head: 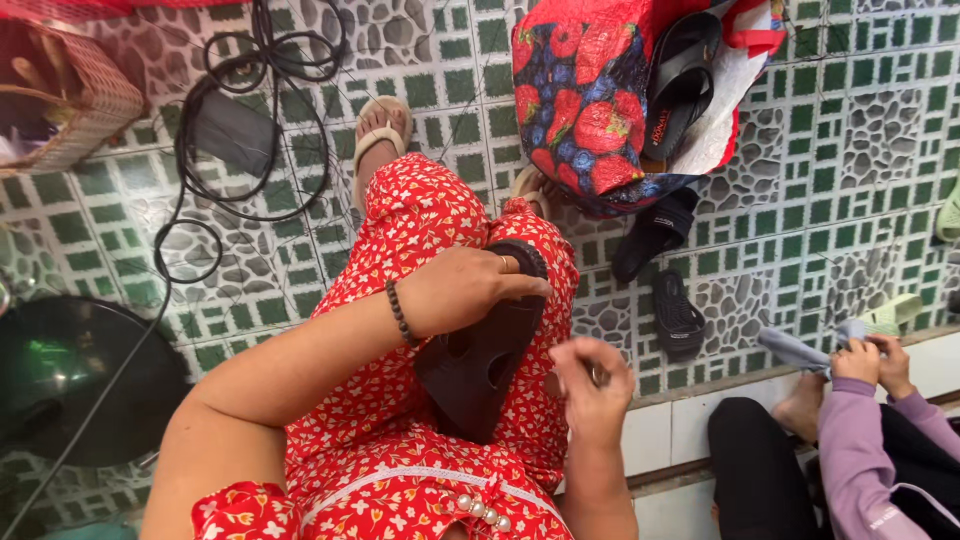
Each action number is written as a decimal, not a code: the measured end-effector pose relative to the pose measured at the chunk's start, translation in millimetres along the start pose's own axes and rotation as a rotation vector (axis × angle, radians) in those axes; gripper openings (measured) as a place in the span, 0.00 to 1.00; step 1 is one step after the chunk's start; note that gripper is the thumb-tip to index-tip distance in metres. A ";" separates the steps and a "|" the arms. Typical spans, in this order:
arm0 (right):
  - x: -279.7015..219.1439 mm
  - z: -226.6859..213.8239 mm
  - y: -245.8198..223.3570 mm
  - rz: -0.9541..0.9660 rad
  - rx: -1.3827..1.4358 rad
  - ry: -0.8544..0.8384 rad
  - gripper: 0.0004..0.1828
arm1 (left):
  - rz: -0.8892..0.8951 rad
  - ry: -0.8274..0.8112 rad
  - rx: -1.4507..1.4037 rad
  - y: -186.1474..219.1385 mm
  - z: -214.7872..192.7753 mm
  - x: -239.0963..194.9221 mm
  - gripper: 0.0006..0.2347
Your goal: The person sits on the floor and sews a brown sandal using a needle and thread. They repeatedly pull the thread through the sandal sole and upper, adjusting the sandal on their lap as they work.
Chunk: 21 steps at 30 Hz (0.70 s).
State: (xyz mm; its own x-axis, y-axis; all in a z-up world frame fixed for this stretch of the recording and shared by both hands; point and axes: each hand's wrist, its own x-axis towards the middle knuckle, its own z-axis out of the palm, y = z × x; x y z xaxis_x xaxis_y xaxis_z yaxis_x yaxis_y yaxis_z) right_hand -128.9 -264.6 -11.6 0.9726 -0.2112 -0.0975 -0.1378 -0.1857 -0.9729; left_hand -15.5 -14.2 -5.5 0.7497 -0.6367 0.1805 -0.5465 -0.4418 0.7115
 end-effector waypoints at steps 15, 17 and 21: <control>24.5 22.2 -28.5 -0.380 -0.579 -0.080 0.27 | -0.314 0.256 0.248 -39.3 -26.7 -44.2 0.14; 21.4 4.0 -53.2 0.603 -0.013 0.004 0.27 | -0.236 0.624 0.477 -72.9 -62.8 -75.2 0.04; 8.1 -259.2 59.5 0.375 0.745 -0.006 0.08 | -0.494 0.639 0.612 -88.2 -119.6 -143.1 0.10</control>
State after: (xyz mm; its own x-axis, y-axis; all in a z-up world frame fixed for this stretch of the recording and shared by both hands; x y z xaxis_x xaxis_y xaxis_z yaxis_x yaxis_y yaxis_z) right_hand -177.8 -526.1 -15.9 0.8883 -0.1270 -0.4413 -0.2946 0.5796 -0.7598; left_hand -29.9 191.5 -12.9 0.9050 0.0833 0.4172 -0.0841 -0.9263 0.3673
